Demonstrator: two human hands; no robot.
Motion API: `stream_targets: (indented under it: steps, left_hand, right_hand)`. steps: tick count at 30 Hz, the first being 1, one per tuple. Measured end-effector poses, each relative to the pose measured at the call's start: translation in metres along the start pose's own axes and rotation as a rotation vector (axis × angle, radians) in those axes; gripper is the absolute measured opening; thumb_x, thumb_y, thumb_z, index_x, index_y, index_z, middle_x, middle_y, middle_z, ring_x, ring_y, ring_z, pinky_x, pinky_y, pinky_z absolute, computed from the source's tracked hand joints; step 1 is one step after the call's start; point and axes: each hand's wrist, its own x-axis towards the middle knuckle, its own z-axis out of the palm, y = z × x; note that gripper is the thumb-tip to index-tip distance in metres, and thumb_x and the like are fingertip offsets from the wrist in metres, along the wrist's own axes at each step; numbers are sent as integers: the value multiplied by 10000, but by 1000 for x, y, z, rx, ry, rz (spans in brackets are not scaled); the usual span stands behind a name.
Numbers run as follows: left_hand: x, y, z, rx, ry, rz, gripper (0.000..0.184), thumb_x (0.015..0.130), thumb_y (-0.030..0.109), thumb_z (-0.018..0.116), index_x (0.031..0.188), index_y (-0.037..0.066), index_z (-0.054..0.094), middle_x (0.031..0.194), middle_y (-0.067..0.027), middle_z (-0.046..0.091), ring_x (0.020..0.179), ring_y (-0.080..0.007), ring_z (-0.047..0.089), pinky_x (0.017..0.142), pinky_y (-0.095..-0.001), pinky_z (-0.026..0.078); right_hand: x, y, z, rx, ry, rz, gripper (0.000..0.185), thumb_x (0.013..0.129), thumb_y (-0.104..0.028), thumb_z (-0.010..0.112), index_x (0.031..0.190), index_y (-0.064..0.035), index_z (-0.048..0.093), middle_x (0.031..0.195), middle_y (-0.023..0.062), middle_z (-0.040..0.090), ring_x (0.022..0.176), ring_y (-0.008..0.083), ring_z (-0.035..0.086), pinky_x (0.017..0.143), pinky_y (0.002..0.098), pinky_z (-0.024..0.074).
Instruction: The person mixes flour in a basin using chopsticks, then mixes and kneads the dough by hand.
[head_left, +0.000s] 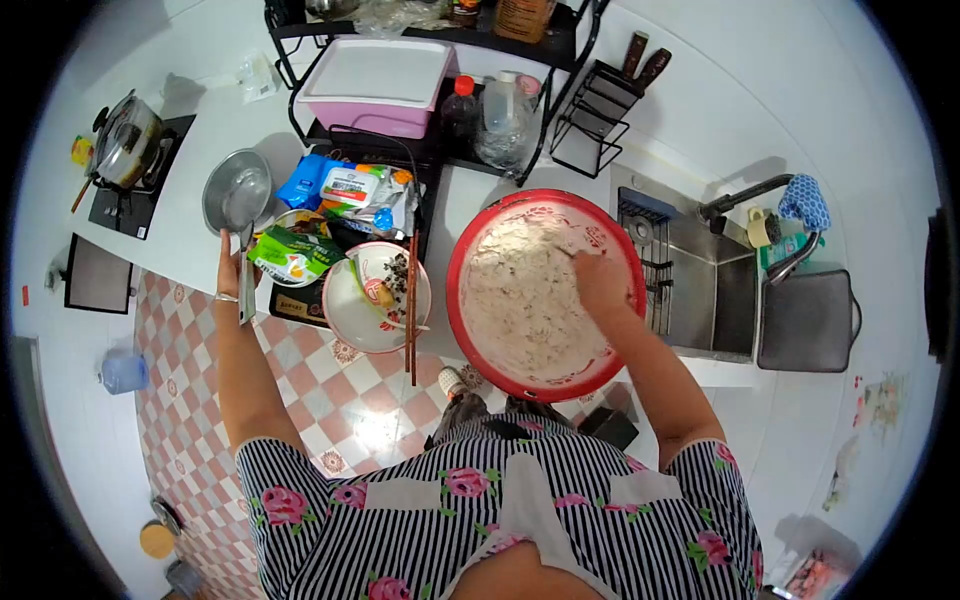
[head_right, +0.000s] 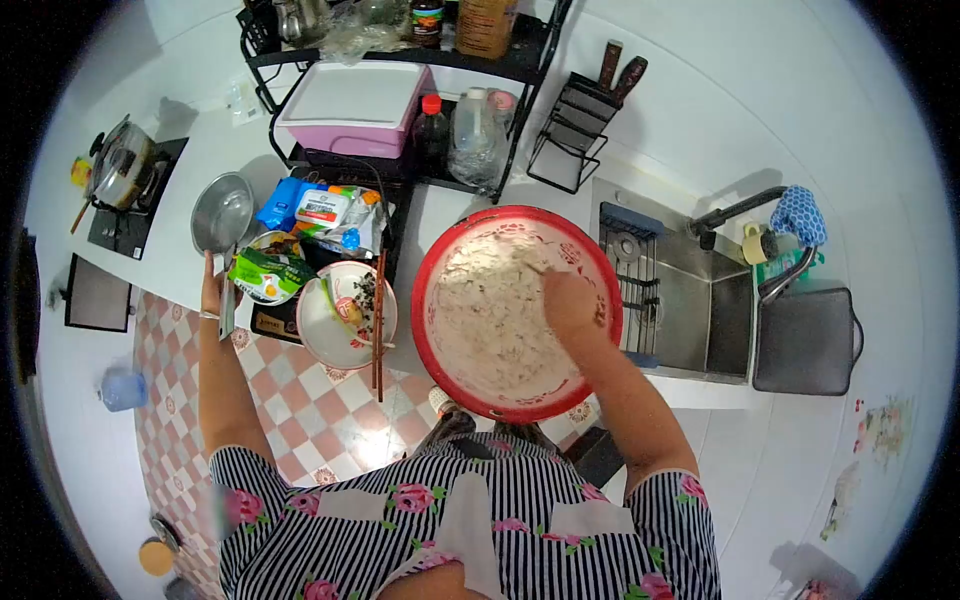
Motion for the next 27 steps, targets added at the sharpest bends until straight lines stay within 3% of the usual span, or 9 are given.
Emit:
stream_targets:
  steps: [1, 4, 8, 16, 19, 20, 23, 25, 27]
  left_hand:
    - [1, -4, 7, -52, 148, -3, 856, 790, 800, 415, 1107, 25, 590, 748, -24, 640, 566, -115, 573, 489, -209, 469]
    - [-2, -8, 3, -137, 76, 1, 927, 808, 798, 368, 1240, -6, 527, 972, -65, 646, 789, -165, 587, 655, -258, 485]
    - [11, -15, -47, -121, -213, 2, 947, 831, 784, 334, 1335, -11, 443, 1112, -69, 605, 909, -183, 551, 770, -284, 462]
    - [-38, -37, -29, -404, 73, 83, 910, 891, 664, 406, 1429, -52, 241, 1282, -183, 501, 1116, -285, 518, 1015, -376, 413]
    - [-73, -68, -45, -291, 236, 234, 856, 911, 581, 466, 1437, -45, 212, 1261, -171, 508, 1082, -307, 538, 1011, -390, 418]
    - [-95, -71, -29, -640, 535, 183, 690, 922, 472, 529, 1399, 7, 350, 1111, -87, 586, 980, -252, 572, 936, -355, 436]
    - [-160, -128, -17, -456, 713, 479, 463, 912, 371, 588, 1259, 70, 523, 930, -13, 609, 907, -172, 579, 876, -318, 436]
    - [-214, -164, 40, -313, 628, 587, 350, 926, 267, 572, 1222, 80, 562, 1011, -30, 619, 968, -142, 588, 835, -286, 465]
    - [-246, -202, 138, -72, 607, 720, 281, 909, 250, 600, 1122, 68, 623, 893, -21, 632, 841, -126, 600, 758, -283, 481]
  right_hand:
    - [-12, -11, 3, 8, 87, -101, 146, 886, -171, 499, 886, -80, 613, 771, 138, 672, 688, 303, 682, 568, 420, 532]
    - [-59, -18, -11, 84, -66, -182, 122, 873, -142, 497, 887, -70, 594, 781, 124, 675, 693, 292, 685, 572, 419, 532]
    - [-116, -14, -12, 94, -241, -277, 135, 867, -167, 514, 939, -86, 594, 789, 117, 657, 729, 281, 684, 593, 408, 530]
    - [-57, -16, -4, 109, -120, -281, 157, 877, -186, 503, 907, -80, 615, 766, 117, 667, 714, 299, 683, 593, 428, 532]
    - [-24, 17, 8, 96, 71, -277, 149, 873, -166, 497, 902, -89, 621, 796, 124, 672, 720, 296, 684, 594, 427, 535]
    - [-18, 33, 13, 89, 58, -243, 149, 873, -163, 495, 904, -89, 621, 798, 126, 672, 721, 295, 684, 596, 427, 536]
    - [-16, 69, 6, 77, 24, -232, 153, 869, -153, 493, 912, -86, 623, 809, 132, 673, 727, 295, 683, 608, 424, 541]
    - [-37, 88, 20, 77, -2, -352, 160, 863, -145, 493, 923, -82, 627, 824, 136, 674, 738, 295, 684, 620, 418, 546]
    - [-61, 93, 18, 17, -111, -589, 192, 852, -137, 495, 967, -74, 635, 856, 154, 672, 754, 301, 684, 622, 415, 547]
